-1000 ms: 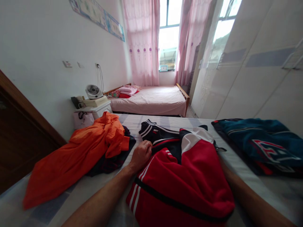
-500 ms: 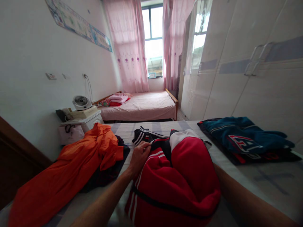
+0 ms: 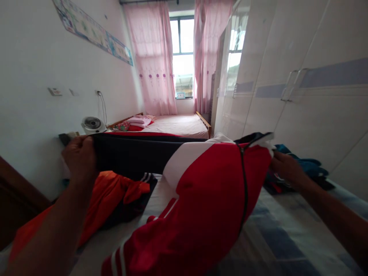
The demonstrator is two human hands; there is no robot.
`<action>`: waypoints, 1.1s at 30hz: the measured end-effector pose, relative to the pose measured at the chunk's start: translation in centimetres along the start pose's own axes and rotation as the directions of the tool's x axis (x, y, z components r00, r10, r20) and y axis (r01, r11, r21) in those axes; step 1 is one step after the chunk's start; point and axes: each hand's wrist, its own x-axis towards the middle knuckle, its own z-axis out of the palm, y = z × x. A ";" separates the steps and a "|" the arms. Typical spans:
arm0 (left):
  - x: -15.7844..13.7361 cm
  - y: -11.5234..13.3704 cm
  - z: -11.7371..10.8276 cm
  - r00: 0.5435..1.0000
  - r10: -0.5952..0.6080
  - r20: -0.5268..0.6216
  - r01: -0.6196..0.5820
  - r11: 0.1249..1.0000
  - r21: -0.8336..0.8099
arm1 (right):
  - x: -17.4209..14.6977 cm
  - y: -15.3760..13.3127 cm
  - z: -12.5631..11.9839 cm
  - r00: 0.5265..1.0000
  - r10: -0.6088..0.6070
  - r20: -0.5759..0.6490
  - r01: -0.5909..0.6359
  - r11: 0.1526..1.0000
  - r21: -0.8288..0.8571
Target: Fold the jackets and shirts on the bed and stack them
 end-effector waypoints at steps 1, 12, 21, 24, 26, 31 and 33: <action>0.2 -1.2 -0.7 1.000 0.000 0.015 0.000 0.999 0.044 | -0.1 1.0 -0.5 0.998 0.057 0.036 -0.056 0.998 -0.023; -14.0 -1.3 -1.6 0.684 0.320 0.656 -0.511 0.852 0.118 | -5.8 5.2 4.0 0.982 0.150 0.117 -0.140 0.986 -0.089; -22.4 1.4 -7.6 0.372 0.025 0.928 -0.307 0.947 0.097 | -7.8 0.0 2.7 0.955 -0.293 -0.041 0.281 0.942 -0.184; -23.0 0.7 -9.1 0.412 -0.059 0.909 -0.272 0.944 0.185 | -8.2 -2.2 3.6 0.942 -0.335 0.006 0.335 0.939 -0.075; -23.5 0.0 -9.9 0.475 -0.102 0.874 -0.269 0.929 0.254 | -8.4 -3.4 4.7 0.936 -0.350 0.038 0.351 0.936 -0.028; -25.7 -2.1 -11.1 0.528 -0.080 0.846 -0.294 0.917 0.271 | -8.7 -6.3 7.8 0.928 -0.347 0.135 0.341 0.938 0.063; -26.6 -2.7 -11.2 0.564 -0.012 0.826 -0.330 0.913 0.238 | -8.7 -7.6 8.8 0.927 -0.327 0.185 0.319 0.945 0.072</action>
